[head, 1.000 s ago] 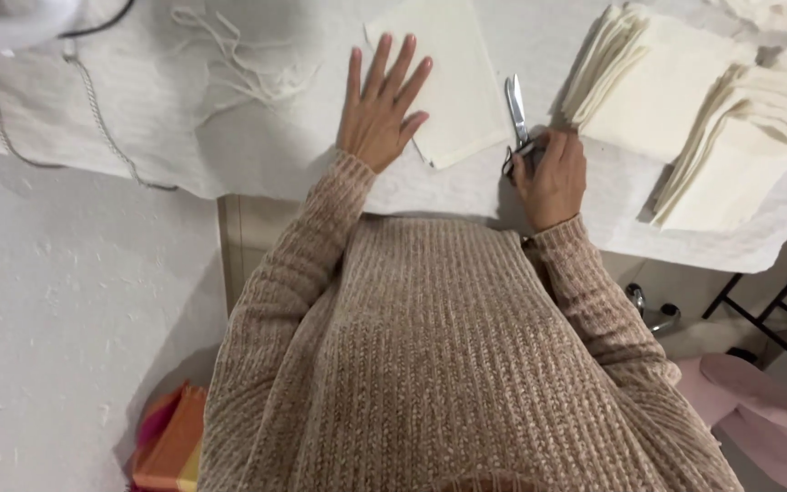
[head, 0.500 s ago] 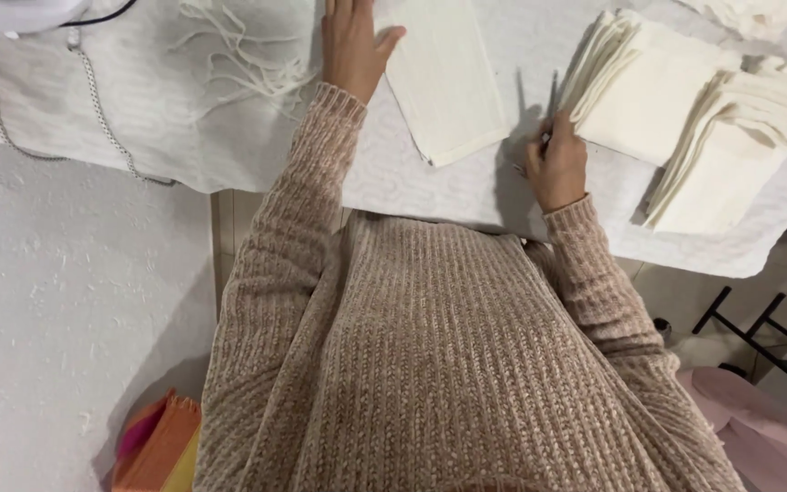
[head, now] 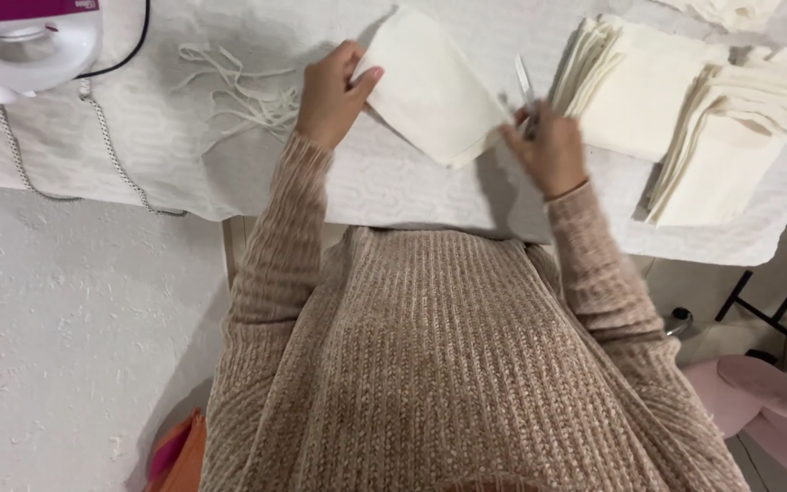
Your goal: Cutting rectangular pieces of white fabric and organizing them into stacks.
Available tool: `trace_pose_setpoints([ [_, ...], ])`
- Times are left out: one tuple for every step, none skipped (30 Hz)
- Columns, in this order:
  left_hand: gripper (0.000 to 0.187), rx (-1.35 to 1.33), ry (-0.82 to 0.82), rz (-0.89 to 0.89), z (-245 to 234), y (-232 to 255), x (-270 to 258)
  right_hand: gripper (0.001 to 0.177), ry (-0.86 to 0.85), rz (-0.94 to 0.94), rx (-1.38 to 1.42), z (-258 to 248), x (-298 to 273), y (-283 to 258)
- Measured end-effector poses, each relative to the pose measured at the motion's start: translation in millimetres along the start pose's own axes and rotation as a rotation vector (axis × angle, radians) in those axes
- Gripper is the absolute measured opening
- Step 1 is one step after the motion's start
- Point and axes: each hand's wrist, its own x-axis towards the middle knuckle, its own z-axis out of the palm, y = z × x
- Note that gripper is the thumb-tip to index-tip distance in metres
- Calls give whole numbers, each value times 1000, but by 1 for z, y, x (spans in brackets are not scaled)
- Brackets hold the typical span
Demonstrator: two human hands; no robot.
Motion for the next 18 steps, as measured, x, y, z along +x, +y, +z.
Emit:
trace_pose_setpoints([
  [12, -142, -66, -94, -9, 9, -13, 19, 25, -104, -67, -12, 10, 5],
  [13, -284, -131, -189, -18, 18, -27, 19, 48, -210, -133, -25, 20, 11],
  [13, -286, -133, -190, -9, 9, -39, 19, 46, -207, -135, -34, 35, -1],
  [9, -458, -126, -273, 1, 1, -51, 18, 90, -259, -247, -44, 50, -13],
  [10, -630, -114, -356, 10, -8, -62, 18, 132, -317, -360, -54, 66, -25],
  [10, -632, -111, -357, 23, -15, -70, 18, 130, -320, -363, -48, 78, -30],
  [11, -702, -90, -427, 37, -22, -78, 25, 247, -409, -427, -42, 90, -36],
  [13, -772, -70, -497, 50, -30, -85, 33, 365, -499, -489, -36, 103, -43],
  [13, -774, -62, -498, 52, -30, -91, 33, 362, -506, -488, -34, 99, -48],
  [11, -739, -38, -466, 53, -31, -96, 35, 404, -572, -362, -31, 96, -53],
  [17, -703, -12, -429, 55, -32, -97, 38, 448, -641, -235, -30, 95, -59],
  [17, -705, -3, -425, 55, -37, -94, 38, 449, -650, -235, -35, 85, -72],
  [17, -742, -5, -450, 57, -40, -100, 23, 257, -491, 93, -39, 67, -82],
  [20, -779, -7, -475, 60, -43, -107, 17, 53, -322, 413, -43, 50, -92],
  [20, -783, -2, -482, 60, -41, -111, 17, 44, -322, 412, -38, 39, -89],
  [19, -783, 8, -495, 60, -39, -115, 17, 51, -321, 389, -35, 28, -85],
  [19, -780, 14, -496, 58, -37, -112, 17, 70, -324, 367, -33, 21, -82],
  [19, -781, 15, -491, 57, -36, -110, 17, 73, -327, 365, -33, 9, -78],
])
